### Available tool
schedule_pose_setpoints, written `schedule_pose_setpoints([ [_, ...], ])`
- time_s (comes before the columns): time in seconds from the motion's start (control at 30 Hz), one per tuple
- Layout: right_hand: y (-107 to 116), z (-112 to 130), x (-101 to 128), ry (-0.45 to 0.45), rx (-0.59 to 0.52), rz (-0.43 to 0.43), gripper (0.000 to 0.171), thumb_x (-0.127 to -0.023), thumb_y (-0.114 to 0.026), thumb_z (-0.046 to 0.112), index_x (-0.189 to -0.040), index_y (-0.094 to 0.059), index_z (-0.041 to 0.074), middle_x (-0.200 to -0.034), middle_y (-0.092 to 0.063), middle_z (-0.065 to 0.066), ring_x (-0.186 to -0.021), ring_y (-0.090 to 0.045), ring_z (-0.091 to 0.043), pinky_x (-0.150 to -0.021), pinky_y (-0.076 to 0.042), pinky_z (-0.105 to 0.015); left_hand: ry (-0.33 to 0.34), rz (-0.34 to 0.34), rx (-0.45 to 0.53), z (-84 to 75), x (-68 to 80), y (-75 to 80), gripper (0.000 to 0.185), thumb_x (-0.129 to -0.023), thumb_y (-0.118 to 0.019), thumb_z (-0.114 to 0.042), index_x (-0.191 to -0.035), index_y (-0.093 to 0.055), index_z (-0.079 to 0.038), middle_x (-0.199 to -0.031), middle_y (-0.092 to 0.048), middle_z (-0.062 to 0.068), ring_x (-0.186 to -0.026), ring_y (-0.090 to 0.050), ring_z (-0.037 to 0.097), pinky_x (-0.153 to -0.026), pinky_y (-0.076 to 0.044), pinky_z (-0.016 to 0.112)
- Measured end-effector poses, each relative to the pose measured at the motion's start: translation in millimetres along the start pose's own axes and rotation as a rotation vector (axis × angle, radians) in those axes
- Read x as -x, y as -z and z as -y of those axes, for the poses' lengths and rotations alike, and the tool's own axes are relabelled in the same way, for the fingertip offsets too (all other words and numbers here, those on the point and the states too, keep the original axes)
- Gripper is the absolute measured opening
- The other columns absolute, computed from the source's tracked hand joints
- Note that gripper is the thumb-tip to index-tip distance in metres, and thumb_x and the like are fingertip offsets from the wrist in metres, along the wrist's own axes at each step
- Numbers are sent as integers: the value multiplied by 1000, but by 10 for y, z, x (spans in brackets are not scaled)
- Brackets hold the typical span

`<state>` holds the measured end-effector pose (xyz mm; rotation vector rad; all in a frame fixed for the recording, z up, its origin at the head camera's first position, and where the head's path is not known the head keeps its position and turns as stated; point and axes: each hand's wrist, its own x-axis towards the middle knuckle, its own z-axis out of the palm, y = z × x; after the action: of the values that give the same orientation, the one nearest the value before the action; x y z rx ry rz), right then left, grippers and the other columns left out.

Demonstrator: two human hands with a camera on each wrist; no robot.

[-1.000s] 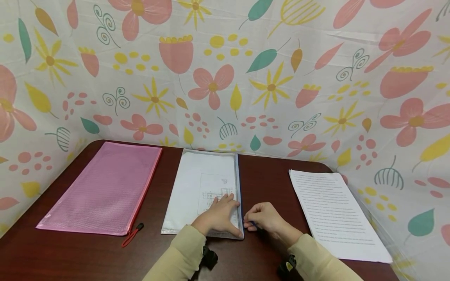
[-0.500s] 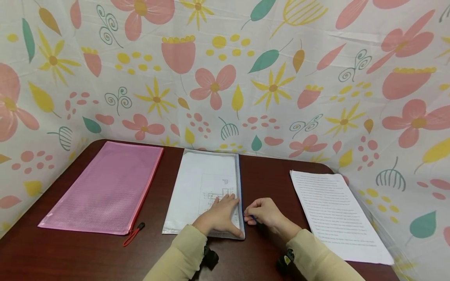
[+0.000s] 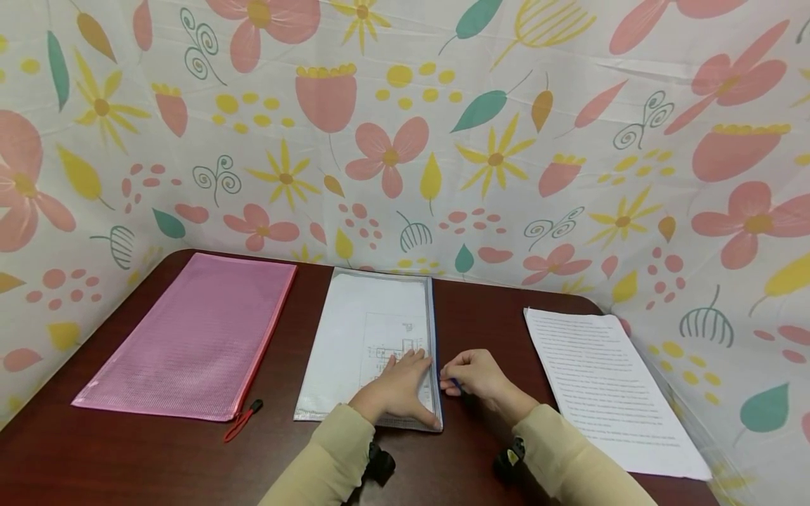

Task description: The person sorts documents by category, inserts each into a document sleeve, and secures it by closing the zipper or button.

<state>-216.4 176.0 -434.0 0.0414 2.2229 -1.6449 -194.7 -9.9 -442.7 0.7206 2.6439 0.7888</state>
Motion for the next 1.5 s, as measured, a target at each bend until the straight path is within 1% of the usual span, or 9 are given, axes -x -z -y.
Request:
schedule_pose_setpoints([
  [0.1, 5, 6, -30, -3, 0, -3, 19, -83, -62, -1, -92, -62, -17, -73, -70, -11, -62, -67, -12, -61, -58, -31, 1, -2, 2, 1, -2, 0, 112, -62, -81, -55, -148, -29, -6, -156, -23, 14, -146, -17, 30, -117, -13, 52],
  [0.33, -41, 233, 45, -12, -1, -19, 16, -83, -59, -4, -92, -60, -18, -76, -70, -15, -64, -68, -15, -64, -58, -33, -6, -4, -2, 7, -6, -4, 112, -62, -82, -54, -148, -29, -6, -156, -23, 14, -145, -17, 30, -117, -12, 53],
  [0.4, -41, 247, 31, -19, 2, -30, 16, -84, -59, -5, -92, -60, -18, -77, -70, -15, -64, -68, -15, -64, -58, -33, -10, -6, -1, 4, -4, -4, 111, -62, -82, -54, -147, -30, -5, -156, -23, 15, -145, -17, 31, -116, -13, 53],
  [0.63, -1, 101, -174, -30, 17, -69, 16, -84, -62, -1, -92, -64, -14, -74, -71, -14, -62, -68, -14, -61, -58, -33, -8, 0, -18, -9, 2, -1, 111, -62, -82, -54, -148, -29, -8, -156, -23, 14, -145, -18, 30, -116, -13, 53],
  [0.73, 1, 81, -231, -34, 36, -89, 15, -83, -63, 0, -91, -64, -13, -73, -70, -13, -61, -67, -14, -61, -58, -32, -4, -1, -24, -9, -1, 4, 111, -62, -82, -54, -148, -29, -8, -156, -23, 14, -145, -18, 30, -116, -13, 54],
  [1.13, 22, 103, -336, -20, 25, -121, 15, -82, -63, -1, -90, -64, -14, -69, -68, -10, -59, -66, -13, -60, -58, -30, -3, -8, -35, -20, -9, -21, 113, -61, -82, -55, -148, -28, -7, -156, -23, 14, -145, -17, 30, -116, -14, 54],
  [1.5, 100, 90, -381, -16, 44, -152, 17, -83, -64, 1, -92, -64, -14, -71, -69, -11, -59, -67, -13, -61, -58, -31, -13, 19, -49, -92, 8, -58, 114, -61, -81, -56, -149, -28, -8, -157, -21, 13, -146, -17, 29, -116, -14, 53],
])
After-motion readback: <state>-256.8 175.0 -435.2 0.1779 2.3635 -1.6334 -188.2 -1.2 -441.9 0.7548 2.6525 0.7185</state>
